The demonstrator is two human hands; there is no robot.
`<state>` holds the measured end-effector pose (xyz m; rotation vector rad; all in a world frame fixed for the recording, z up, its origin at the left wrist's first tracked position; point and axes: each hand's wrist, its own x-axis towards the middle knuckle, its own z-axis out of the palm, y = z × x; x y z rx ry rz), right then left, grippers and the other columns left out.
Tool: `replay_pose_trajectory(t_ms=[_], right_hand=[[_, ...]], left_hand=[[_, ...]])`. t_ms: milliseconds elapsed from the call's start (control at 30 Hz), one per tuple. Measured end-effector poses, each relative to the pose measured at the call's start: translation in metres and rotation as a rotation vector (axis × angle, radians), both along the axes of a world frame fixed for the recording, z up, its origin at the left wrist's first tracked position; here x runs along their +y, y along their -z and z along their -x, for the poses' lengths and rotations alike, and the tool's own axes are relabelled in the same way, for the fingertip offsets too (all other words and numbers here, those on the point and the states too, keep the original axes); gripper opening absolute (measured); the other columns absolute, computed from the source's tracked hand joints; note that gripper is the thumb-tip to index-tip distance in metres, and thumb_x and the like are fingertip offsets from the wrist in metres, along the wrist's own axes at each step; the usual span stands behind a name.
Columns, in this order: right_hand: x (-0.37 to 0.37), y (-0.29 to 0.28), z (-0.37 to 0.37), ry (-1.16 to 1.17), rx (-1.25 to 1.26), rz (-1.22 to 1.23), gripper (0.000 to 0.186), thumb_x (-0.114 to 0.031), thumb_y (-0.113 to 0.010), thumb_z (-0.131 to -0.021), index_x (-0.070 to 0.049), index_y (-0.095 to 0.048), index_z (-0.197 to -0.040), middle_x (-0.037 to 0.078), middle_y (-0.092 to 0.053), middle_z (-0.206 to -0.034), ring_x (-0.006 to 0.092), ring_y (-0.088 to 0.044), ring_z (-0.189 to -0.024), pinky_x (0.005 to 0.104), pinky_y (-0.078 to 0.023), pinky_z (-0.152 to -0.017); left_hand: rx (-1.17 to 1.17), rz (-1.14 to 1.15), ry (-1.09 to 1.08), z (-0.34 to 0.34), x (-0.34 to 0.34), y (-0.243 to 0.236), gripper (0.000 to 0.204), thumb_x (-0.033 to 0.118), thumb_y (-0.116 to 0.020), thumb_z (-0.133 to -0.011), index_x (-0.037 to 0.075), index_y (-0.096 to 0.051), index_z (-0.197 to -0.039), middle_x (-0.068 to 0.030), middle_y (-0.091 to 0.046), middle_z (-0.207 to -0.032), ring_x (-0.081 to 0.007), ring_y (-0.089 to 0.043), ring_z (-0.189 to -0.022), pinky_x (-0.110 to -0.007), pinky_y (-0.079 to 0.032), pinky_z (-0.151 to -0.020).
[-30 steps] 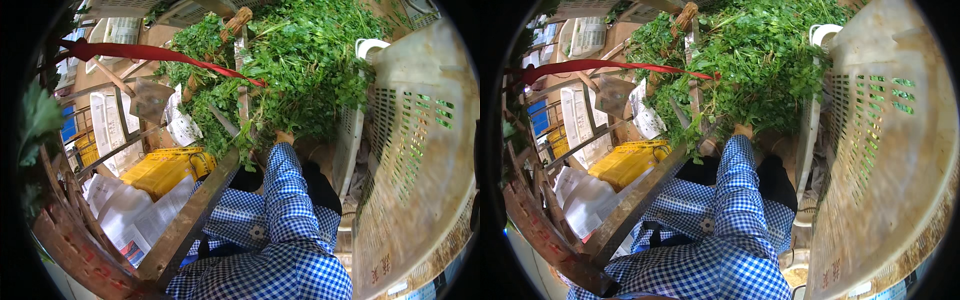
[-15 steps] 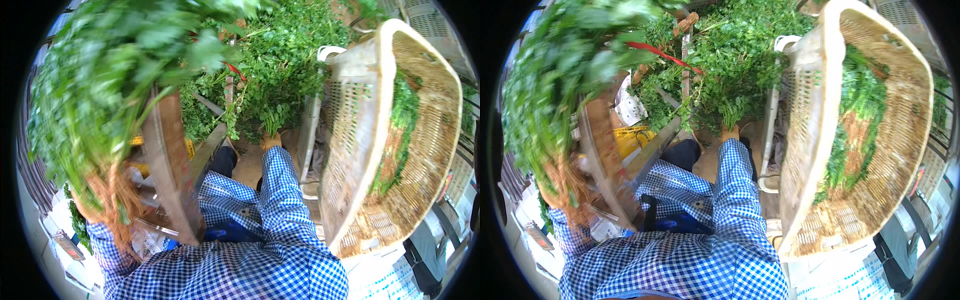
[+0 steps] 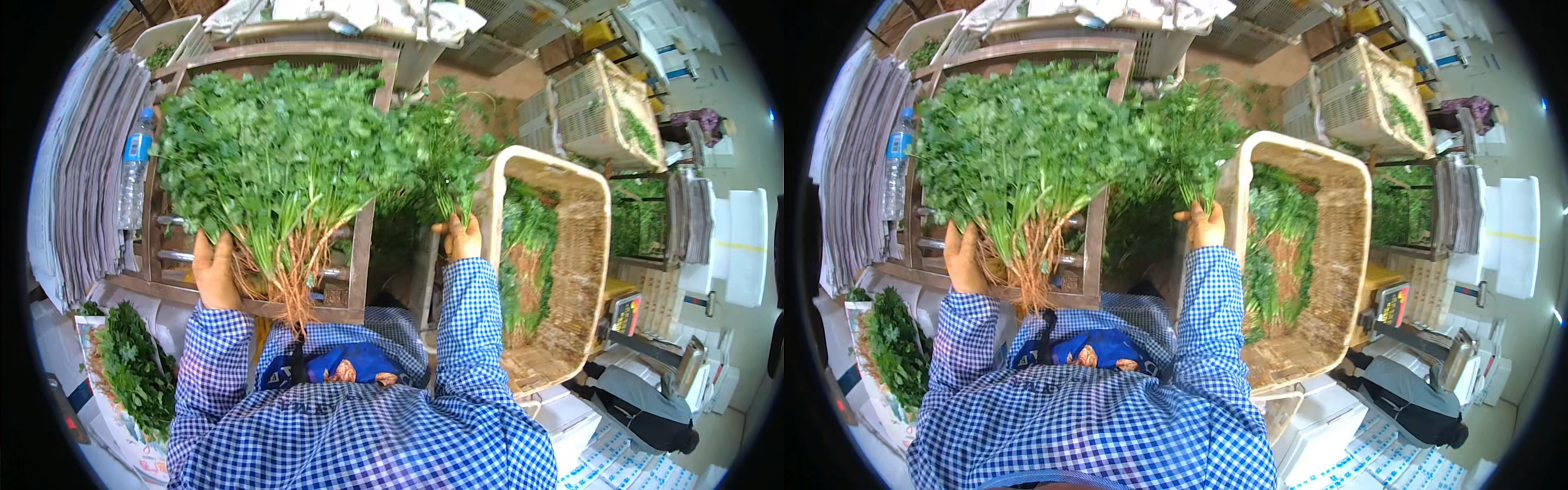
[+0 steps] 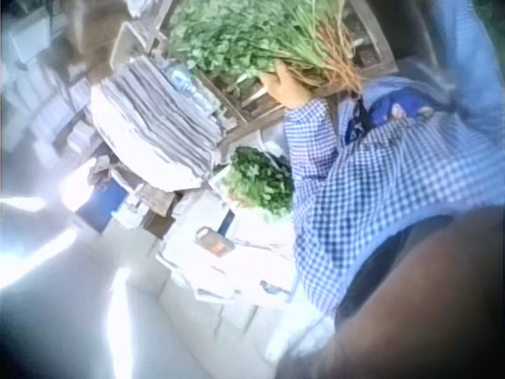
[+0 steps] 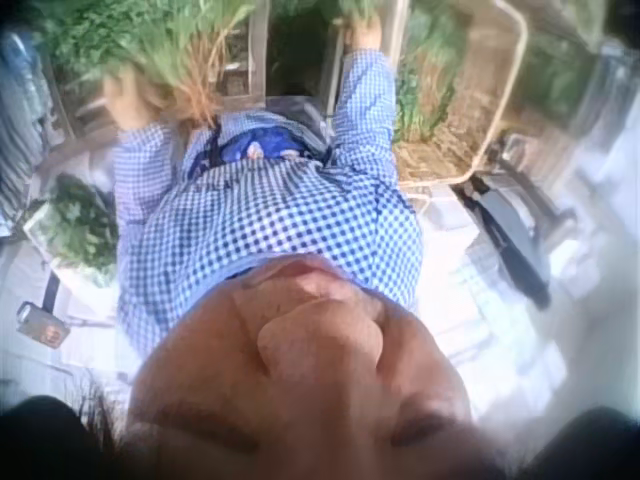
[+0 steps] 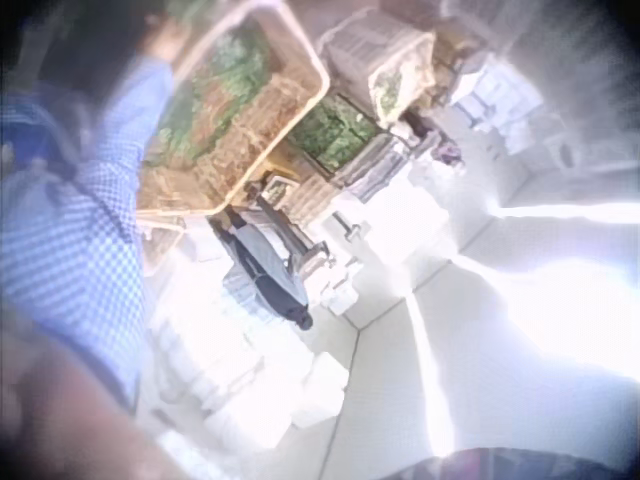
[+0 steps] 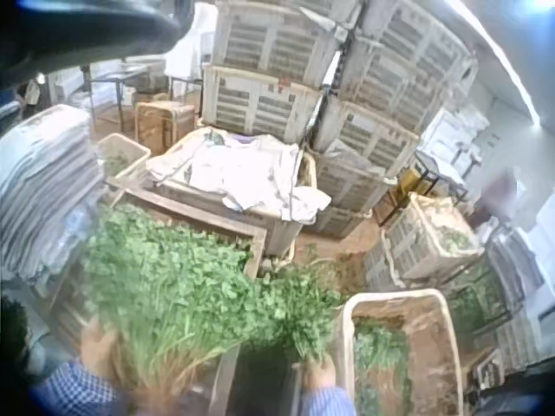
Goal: The person organizes bunches of herbs by hand, aligning the roots and removing loose leaves, before placing them onto a paper sheet and into a basket.
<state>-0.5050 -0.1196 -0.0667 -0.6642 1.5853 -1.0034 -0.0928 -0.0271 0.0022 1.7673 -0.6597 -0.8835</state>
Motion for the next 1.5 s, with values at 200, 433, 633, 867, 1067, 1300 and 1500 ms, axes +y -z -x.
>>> replay_pose_trajectory(t_ms=[200, 433, 633, 867, 1067, 1300, 1500], right_hand=[[0.003, -0.119, -0.016, 0.114, -0.057, 0.171, 0.017, -0.011, -0.051, -0.101, -0.002, -0.053, -0.115, 0.012, -0.07, -0.076, 0.0089, -0.038, -0.041, 0.0236, -0.032, -0.038], [-0.014, -0.161, -0.018, 0.245, -0.087, 0.058, 0.014, -0.02, -0.061, -0.098, -0.007, -0.058, -0.103, 0.007, -0.065, -0.068, 0.0074, -0.038, -0.041, 0.0231, -0.028, -0.037], [-0.018, -0.158, -0.042, -0.046, -0.456, 0.184, 0.024, -0.025, -0.072, -0.091, -0.01, -0.055, -0.1, 0.001, -0.055, -0.064, 0.008, -0.035, -0.039, 0.0234, -0.024, -0.036], [-0.004, -0.174, -0.13, -0.447, -0.114, -0.084, 0.033, -0.028, -0.056, -0.101, 0.001, -0.059, -0.115, 0.008, -0.066, -0.074, 0.0135, -0.058, -0.054, 0.0245, -0.045, -0.045], [0.014, -0.149, -0.143, -0.735, 0.029, -0.2, 0.048, -0.029, -0.048, -0.104, 0.007, -0.042, -0.136, 0.018, -0.07, -0.106, 0.0205, -0.069, -0.067, 0.0278, -0.054, -0.053], [-0.015, -0.148, -0.21, -0.747, 0.453, -0.1, 0.062, -0.028, -0.05, -0.102, 0.014, -0.029, -0.143, 0.024, -0.069, -0.106, 0.0183, -0.068, -0.06, 0.0269, -0.055, -0.053], [-0.052, -0.18, -0.225, -0.846, 0.572, -0.197, 0.056, -0.028, -0.054, -0.1, 0.003, -0.038, -0.144, 0.018, -0.07, -0.105, 0.0155, -0.068, -0.063, 0.0293, -0.056, -0.063]], left_hand=[[-0.137, 0.06, 0.031, 0.012, -0.005, 0.0, 0.039, 0.012, -0.062, -0.094, -0.007, -0.053, -0.127, -0.0154, -0.064, -0.12, -0.0235, -0.059, -0.106, -0.032, -0.046, -0.094], [-0.264, 0.058, 0.076, 0.013, -0.009, -0.022, 0.034, 0.018, -0.063, -0.093, -0.002, -0.057, -0.12, -0.0175, -0.068, -0.11, -0.028, -0.065, -0.096, -0.034, -0.05, -0.086], [-0.288, -0.06, 0.063, 0.008, -0.01, -0.019, 0.051, 0.029, -0.066, -0.09, -0.003, -0.054, -0.129, -0.0238, -0.064, -0.121, -0.033, -0.063, -0.112, -0.037, -0.048, -0.095], [-0.204, -0.163, 0.038, 0.006, -0.01, -0.024, 0.061, 0.026, -0.063, -0.091, -0.01, -0.045, -0.137, -0.0268, -0.055, -0.136, -0.0321, -0.052, -0.128, -0.035, -0.041, -0.106], [-0.227, -0.17, -0.006, 0.008, -0.004, -0.028, 0.052, 0.022, -0.064, -0.09, -0.006, -0.051, -0.132, -0.0214, -0.064, -0.123, -0.0278, -0.062, -0.113, -0.034, -0.046, -0.097], [-0.196, -0.08, -0.013, 0.009, -0.005, -0.023, 0.048, 0.023, -0.063, -0.091, -0.003, -0.053, -0.131, -0.019, -0.066, -0.122, -0.0267, -0.063, -0.112, -0.034, -0.047, -0.097], [-0.117, -0.049, -0.036, 0.009, -0.012, -0.029, 0.042, 0.021, -0.061, -0.094, -0.001, -0.053, -0.129, -0.0171, -0.064, -0.124, -0.0274, -0.064, -0.108, -0.035, -0.047, -0.096]])
